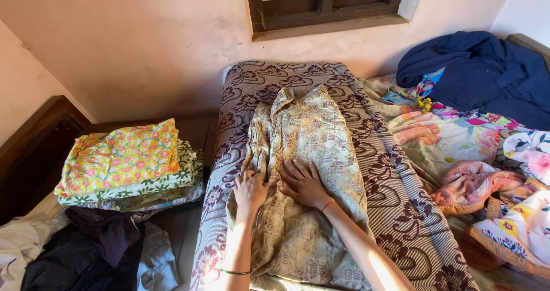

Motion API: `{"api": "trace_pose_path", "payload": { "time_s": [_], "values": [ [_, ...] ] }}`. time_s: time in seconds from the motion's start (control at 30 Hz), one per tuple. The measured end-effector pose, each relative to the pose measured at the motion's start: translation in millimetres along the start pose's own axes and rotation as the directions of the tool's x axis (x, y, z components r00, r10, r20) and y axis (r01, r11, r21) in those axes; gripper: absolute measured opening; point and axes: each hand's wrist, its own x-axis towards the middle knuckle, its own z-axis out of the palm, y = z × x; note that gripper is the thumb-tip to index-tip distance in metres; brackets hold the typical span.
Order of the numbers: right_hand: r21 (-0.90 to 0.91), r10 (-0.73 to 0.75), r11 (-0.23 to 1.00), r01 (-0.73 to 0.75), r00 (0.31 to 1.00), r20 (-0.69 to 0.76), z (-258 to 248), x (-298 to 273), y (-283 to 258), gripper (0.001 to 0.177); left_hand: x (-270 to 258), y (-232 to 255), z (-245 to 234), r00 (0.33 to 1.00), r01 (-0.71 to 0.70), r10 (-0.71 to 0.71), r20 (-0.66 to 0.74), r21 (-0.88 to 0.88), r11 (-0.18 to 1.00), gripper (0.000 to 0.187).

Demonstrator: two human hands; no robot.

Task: The person folds several pieces of clothing on a bed, including a yellow floral cloth, a beige patterned cloth, and a dark brown garment. Each item is smoothed, folded into a compact rectangle, and stacked on the left side of the bed.

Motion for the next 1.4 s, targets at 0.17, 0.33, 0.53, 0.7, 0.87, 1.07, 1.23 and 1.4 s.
{"api": "trace_pose_path", "payload": {
  "time_s": [0.17,0.33,0.53,0.7,0.87,1.07,1.23,1.4],
  "values": [
    [0.107,-0.239,0.968,0.226,0.964,0.12,-20.7,-13.1,-19.7,0.089,-7.4,-37.0,6.7,0.994,0.035,-0.054,-0.095,-0.193,0.981,0.049],
    [0.211,-0.365,0.916,0.34,0.927,0.09,-27.0,-34.7,-60.8,0.102,7.4,-16.9,17.5,0.984,-0.042,-0.009,-0.179,-0.279,0.959,0.079],
    [0.571,-0.548,0.732,0.373,0.819,0.167,-46.1,-61.8,-82.1,0.088,37.2,44.3,18.7,0.997,0.026,-0.011,-0.071,0.211,0.977,0.099],
    [0.775,-0.169,0.631,-0.013,0.974,0.153,-90.3,-62.1,-26.7,0.056,18.0,22.8,16.3,0.969,0.021,0.0,-0.247,0.082,0.996,0.08],
    [-0.022,0.488,0.804,-0.595,0.68,-0.547,-89.6,-67.7,47.7,0.049,-8.6,1.7,48.0,0.996,0.006,-0.028,-0.082,-0.252,0.968,0.087],
    [0.496,0.61,0.738,-0.457,0.767,-0.201,-30.7,-83.5,112.6,0.041,-21.7,-13.2,49.7,0.976,-0.199,0.207,0.062,-0.122,0.972,0.07],
    [0.597,0.579,0.536,-0.597,0.775,0.255,-40.2,-80.2,166.8,0.085,-5.3,-32.4,1.9,0.908,-0.06,0.042,0.417,0.03,0.998,0.075],
    [0.836,0.65,0.334,-0.437,0.748,0.131,-38.7,11.5,192.3,0.073,98.1,-12.8,-0.6,0.946,-0.006,-0.076,-0.316,-0.249,0.968,0.097]
  ]
}}
